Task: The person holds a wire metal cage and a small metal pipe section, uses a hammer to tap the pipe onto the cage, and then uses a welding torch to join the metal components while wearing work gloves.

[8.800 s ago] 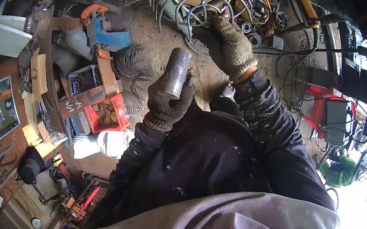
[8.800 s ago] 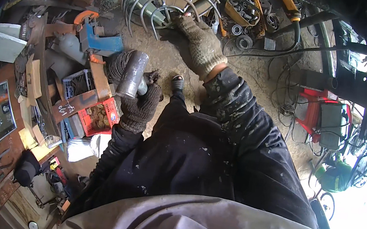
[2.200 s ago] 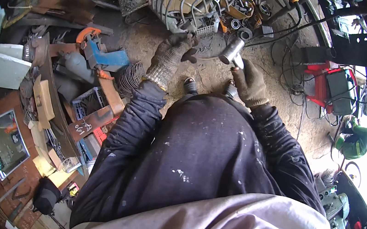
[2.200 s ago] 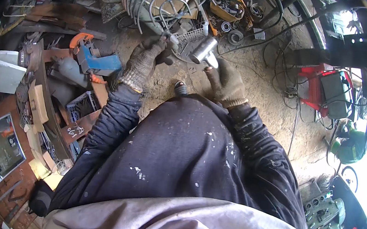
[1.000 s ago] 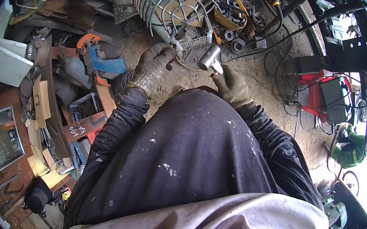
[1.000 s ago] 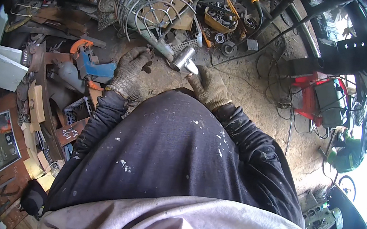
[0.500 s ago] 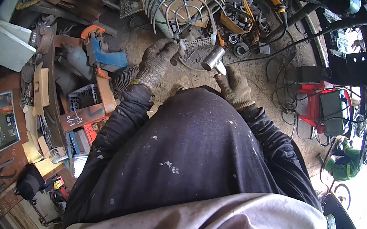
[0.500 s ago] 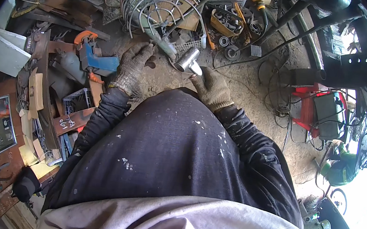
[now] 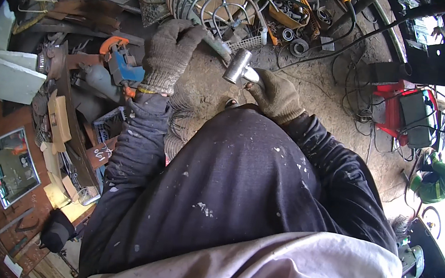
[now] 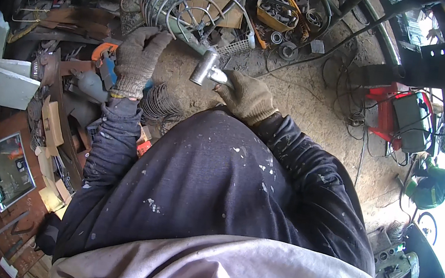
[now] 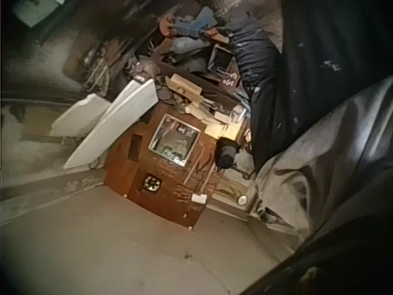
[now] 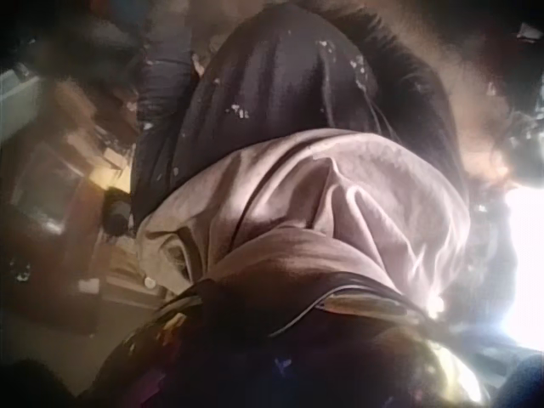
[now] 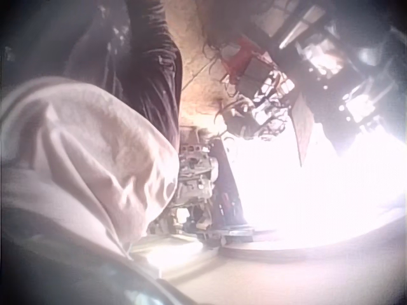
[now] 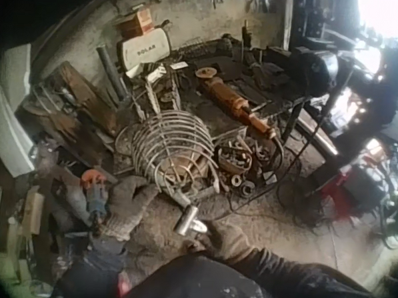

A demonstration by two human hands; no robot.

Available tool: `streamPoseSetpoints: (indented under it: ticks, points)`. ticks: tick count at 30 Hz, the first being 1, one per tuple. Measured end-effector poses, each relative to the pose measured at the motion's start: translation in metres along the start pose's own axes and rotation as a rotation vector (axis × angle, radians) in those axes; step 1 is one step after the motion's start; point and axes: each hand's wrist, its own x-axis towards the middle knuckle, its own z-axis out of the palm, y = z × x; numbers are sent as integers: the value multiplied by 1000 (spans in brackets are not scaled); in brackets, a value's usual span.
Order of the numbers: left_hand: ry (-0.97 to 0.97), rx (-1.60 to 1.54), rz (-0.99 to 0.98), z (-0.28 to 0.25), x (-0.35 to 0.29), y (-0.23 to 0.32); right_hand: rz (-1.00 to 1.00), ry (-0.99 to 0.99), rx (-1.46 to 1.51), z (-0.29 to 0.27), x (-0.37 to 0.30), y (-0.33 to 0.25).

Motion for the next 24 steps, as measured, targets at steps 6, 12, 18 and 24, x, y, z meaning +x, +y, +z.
streamPoseSetpoints:
  ticks: [6, 12, 18, 24]
  points:
    - [-109, 247, -19, 1, 11, 22, -26, 113, -8, 2, 13, -6]
    - [-165, 215, -71, 6, 18, 17, -52, 172, -8, -5, 26, -8]
    - [-245, 246, -130, -1, 21, 33, -17, 109, -84, -11, 42, -2]
    - [-212, 284, -124, 3, 21, 26, -152, 51, -119, -9, 33, -10]
